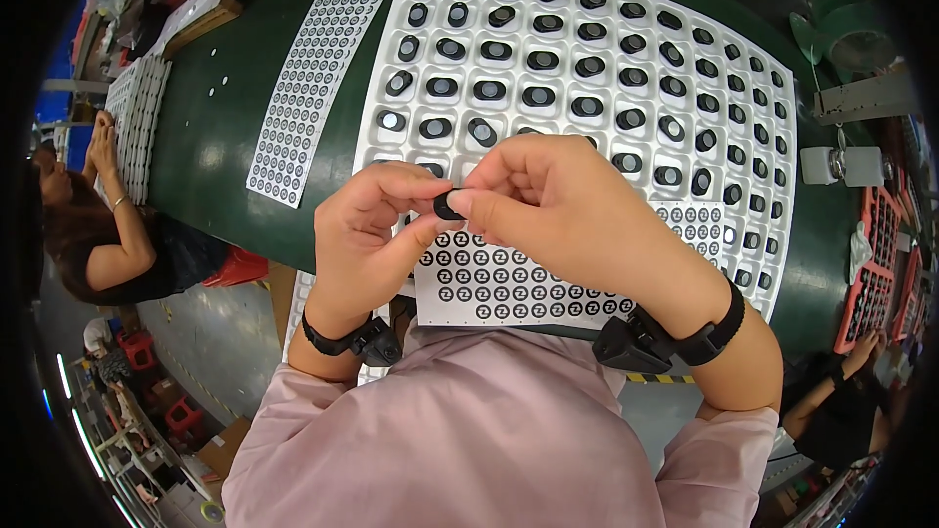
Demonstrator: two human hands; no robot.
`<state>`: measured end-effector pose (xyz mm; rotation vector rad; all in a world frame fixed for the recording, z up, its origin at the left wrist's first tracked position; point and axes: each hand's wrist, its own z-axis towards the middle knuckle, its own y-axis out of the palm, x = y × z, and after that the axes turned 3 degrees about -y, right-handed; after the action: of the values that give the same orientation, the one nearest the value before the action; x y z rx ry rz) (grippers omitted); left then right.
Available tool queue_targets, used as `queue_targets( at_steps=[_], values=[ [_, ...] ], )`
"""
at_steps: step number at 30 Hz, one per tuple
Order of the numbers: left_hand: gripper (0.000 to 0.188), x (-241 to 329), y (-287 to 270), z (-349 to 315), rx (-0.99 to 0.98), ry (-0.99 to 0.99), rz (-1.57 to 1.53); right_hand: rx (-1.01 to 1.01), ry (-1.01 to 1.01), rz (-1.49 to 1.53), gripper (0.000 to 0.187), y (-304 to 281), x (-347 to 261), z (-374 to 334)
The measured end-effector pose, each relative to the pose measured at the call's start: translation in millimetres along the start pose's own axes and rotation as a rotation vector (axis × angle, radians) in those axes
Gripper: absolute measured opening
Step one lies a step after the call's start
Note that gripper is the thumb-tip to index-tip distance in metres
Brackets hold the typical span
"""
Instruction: The person picks up a sheet of stickers, peels one off, and presses it onto a small black component in a tray. They then pick up the component, press another sticker onto the back, and place it back into the tray.
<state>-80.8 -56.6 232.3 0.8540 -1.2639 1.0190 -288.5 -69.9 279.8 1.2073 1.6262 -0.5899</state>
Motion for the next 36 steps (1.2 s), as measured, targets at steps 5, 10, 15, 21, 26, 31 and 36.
queue_targets(
  at_steps=[5, 10, 15, 21, 26, 31, 36],
  values=[
    [0.025, -4, -4, 0, -0.027, 0.078, 0.122, -0.009, 0.009, -0.061, 0.012, 0, 5, 3],
    [0.025, -2, 0, 0, 0.000, 0.074, 0.175, 0.040, -0.101, -0.288, 0.015, -2, 5, 2],
    [0.024, 7, 0, -3, -0.021, 0.003, 0.281, 0.079, -0.370, -0.759, 0.020, 2, 4, -2],
    [0.025, 6, -13, -12, 0.065, 0.029, 0.501, 0.051, -0.440, -1.018, 0.021, -8, 16, 12],
    [0.026, 2, -33, -20, 0.138, 0.060, 0.674, 0.130, -0.544, -1.223, 0.021, -4, 22, 28],
    [0.026, 2, -30, -18, 0.082, 0.079, 0.740, 0.122, -0.565, -1.295, 0.020, -3, 33, 38],
    [0.023, 3, -19, -10, 0.000, 0.111, 0.795, 0.182, -0.603, -1.179, 0.018, -9, 28, 24]
  ],
)
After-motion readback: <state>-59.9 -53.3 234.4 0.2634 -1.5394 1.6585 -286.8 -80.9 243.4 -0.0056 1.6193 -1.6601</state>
